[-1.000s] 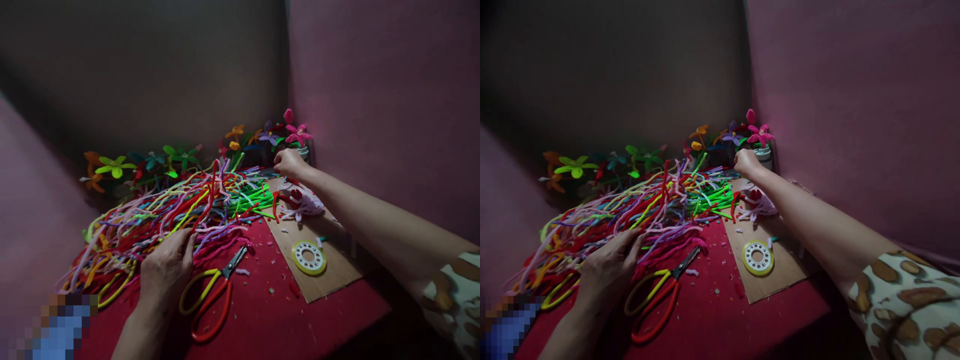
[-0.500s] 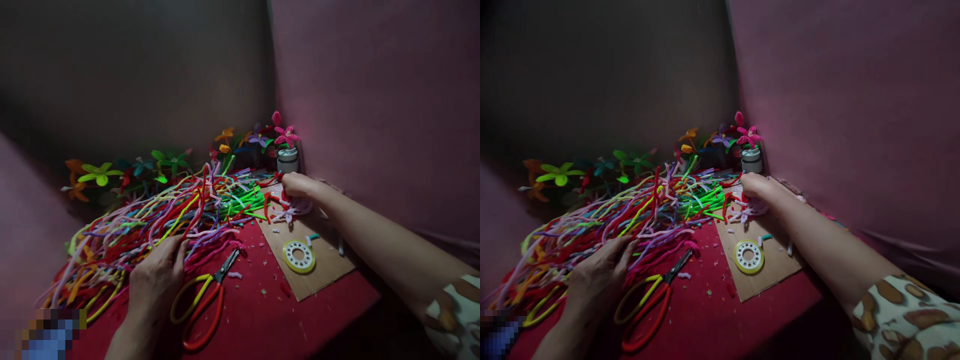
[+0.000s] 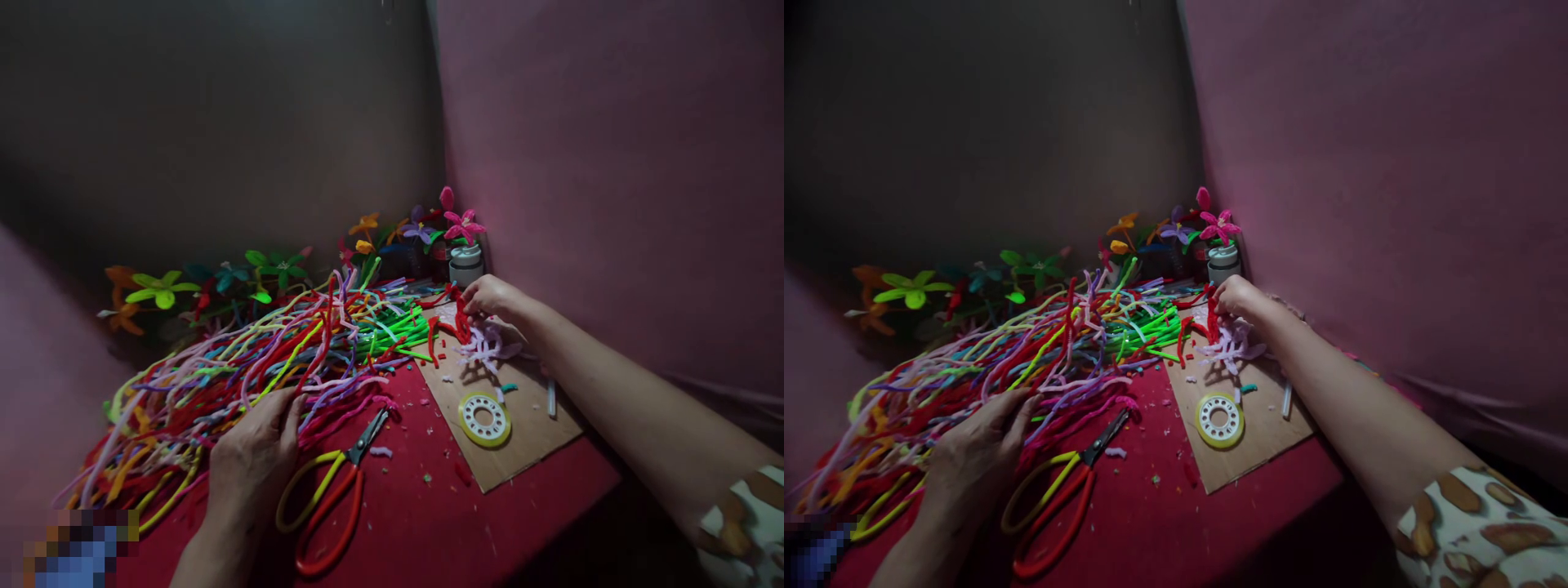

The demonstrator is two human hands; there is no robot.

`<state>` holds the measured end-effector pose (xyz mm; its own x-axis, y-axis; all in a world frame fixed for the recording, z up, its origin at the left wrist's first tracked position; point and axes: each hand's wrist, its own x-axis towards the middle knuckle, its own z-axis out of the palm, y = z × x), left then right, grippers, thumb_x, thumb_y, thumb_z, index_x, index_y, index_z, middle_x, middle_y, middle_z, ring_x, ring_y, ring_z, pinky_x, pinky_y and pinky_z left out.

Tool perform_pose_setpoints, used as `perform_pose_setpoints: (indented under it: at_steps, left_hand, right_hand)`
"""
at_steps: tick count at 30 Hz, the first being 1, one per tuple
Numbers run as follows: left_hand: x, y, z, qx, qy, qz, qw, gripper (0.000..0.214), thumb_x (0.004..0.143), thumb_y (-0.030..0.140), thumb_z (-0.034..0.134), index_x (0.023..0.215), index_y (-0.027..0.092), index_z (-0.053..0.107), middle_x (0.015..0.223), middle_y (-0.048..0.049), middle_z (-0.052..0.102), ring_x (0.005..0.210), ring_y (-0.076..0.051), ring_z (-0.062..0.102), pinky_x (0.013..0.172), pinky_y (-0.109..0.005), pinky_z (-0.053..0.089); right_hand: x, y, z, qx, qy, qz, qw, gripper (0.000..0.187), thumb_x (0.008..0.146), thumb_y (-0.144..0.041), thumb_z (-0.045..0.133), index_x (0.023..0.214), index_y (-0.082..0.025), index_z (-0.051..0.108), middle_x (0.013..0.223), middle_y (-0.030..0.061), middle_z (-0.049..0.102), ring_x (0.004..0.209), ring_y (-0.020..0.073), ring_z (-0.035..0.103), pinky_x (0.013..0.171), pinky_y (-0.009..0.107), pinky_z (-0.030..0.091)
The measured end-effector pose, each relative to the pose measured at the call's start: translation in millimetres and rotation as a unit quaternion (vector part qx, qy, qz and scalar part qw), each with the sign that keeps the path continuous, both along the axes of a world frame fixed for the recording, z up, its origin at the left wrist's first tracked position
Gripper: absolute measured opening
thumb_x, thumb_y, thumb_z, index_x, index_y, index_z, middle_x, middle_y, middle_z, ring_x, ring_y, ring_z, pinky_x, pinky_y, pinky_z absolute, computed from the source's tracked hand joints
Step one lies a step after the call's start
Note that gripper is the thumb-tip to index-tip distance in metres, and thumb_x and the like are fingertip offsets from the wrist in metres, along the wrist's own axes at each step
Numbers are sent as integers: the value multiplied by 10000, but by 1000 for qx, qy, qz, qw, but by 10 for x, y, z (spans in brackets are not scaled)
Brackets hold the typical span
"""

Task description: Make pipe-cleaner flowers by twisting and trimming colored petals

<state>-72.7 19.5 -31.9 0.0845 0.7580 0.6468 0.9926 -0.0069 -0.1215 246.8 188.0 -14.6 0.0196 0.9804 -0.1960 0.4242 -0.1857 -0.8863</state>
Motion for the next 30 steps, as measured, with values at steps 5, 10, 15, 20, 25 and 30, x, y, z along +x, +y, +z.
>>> perform_pose_setpoints:
  at_steps: [5,10,15,20,25,30]
  left_hand:
    - [-12,5,2,-1,-6,-3,1000,220,827,322,454,900,199,620,814,-20,687,644,-147,630,561,-225,430]
    - [-17,13,5,5,-6,-20,1000,215,815,333,468,882,209,631,794,-11,689,632,-138,628,552,-213,429]
    - [-10,6,7,1,-2,-12,1000,235,833,331,440,891,195,622,791,-15,687,632,-137,629,568,-213,427]
    - [-4,1,2,-8,1,-15,1000,220,833,327,447,895,194,611,800,-16,680,644,-132,627,576,-206,421]
    - [21,-2,1,-3,6,-23,1000,217,841,320,430,870,196,605,781,-13,673,627,-131,621,567,-212,418]
    - [-18,1,-24,6,17,-37,999,203,835,322,442,896,204,595,818,-16,676,661,-143,628,586,-224,425]
  right_hand:
    - [-9,1,-27,19,124,-27,992,160,604,-27,649,550,-120,530,350,0,492,371,162,538,449,298,492]
    - [-60,63,41,117,197,-83,970,97,734,-35,501,780,-111,538,550,15,583,478,96,569,521,220,495]
    - [-175,294,87,339,-34,-42,939,212,742,-116,495,890,-108,647,776,64,656,690,115,593,646,198,447]
    - [-293,510,11,284,-268,119,913,254,658,-71,556,831,-173,711,844,35,683,772,120,597,688,159,407]
    - [-333,636,-101,260,-267,84,924,270,622,-68,574,836,-162,709,851,63,685,796,147,608,694,172,413]
    - [-376,520,155,285,-143,-44,947,288,732,-105,459,943,-99,654,828,90,666,713,122,606,636,189,438]
